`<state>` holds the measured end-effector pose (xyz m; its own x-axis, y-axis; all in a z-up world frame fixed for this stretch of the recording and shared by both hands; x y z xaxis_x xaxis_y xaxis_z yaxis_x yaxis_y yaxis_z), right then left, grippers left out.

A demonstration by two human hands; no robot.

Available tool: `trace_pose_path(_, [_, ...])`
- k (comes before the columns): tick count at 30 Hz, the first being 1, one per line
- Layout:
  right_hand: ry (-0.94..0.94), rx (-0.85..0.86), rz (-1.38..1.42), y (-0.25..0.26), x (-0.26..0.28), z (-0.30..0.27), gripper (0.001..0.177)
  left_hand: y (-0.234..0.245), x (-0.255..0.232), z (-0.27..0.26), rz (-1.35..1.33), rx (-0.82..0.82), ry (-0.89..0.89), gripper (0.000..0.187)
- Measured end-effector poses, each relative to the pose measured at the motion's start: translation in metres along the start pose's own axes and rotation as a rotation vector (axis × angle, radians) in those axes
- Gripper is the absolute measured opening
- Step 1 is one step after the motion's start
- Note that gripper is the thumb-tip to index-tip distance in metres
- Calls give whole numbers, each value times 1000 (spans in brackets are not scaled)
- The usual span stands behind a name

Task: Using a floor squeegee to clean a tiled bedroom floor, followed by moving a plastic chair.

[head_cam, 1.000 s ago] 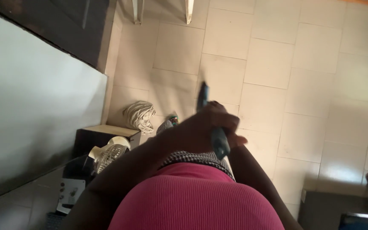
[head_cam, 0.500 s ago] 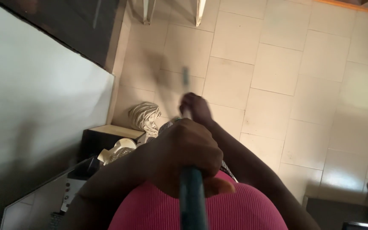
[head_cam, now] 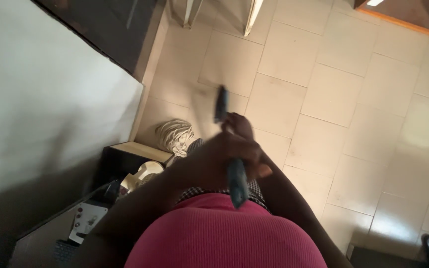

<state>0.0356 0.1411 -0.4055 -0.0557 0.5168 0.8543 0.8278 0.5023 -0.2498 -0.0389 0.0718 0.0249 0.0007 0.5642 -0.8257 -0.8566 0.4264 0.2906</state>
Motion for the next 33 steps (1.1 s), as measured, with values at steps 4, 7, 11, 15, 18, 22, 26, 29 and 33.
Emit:
trace_pose_path(4, [413,-217,-1012,32,41,-51,7,-27,21,-6,-356,138,102,33])
trace_pose_path(7, [377,-321,-1023,30,70,-78,8,-27,20,-8,-446,164,105,34])
trace_pose_path(11, [264,-392,-847,14,96,-80,10,-4,-4,-7,-404,166,67,39])
trace_pose_path(15, [501,-260,-964,-64,153,-61,9,22,-26,-3,-400,133,66,29])
trace_pose_path(18, [591,-94,-1029,-118,154,-34,5,22,-16,3,-290,109,149,27])
trace_pose_path(22, [388,260,-585,-166,124,12,20,23,1,16,-116,71,276,26])
trace_pose_path(26, [591,392,-590,-185,105,30,20,32,28,32,32,29,397,26])
trace_pose_path(29, [526,370,-453,-162,87,56,20,28,67,37,2,45,482,27])
trace_pose_path(33, [665,270,-589,-98,58,112,17,22,101,36,-30,-38,513,39])
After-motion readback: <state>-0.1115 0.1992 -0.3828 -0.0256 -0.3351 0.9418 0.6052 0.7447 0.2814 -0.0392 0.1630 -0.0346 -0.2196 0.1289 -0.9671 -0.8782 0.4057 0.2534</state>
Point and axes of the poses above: each hand's wrist, its own z-axis towards the middle knuckle, its own y-axis out of the back of the hand, x = y × z, the point moved 10 cm from there along z, towards the middle knuckle, and after that the axes turned 6 degrees about x, right-handed, at the moved point
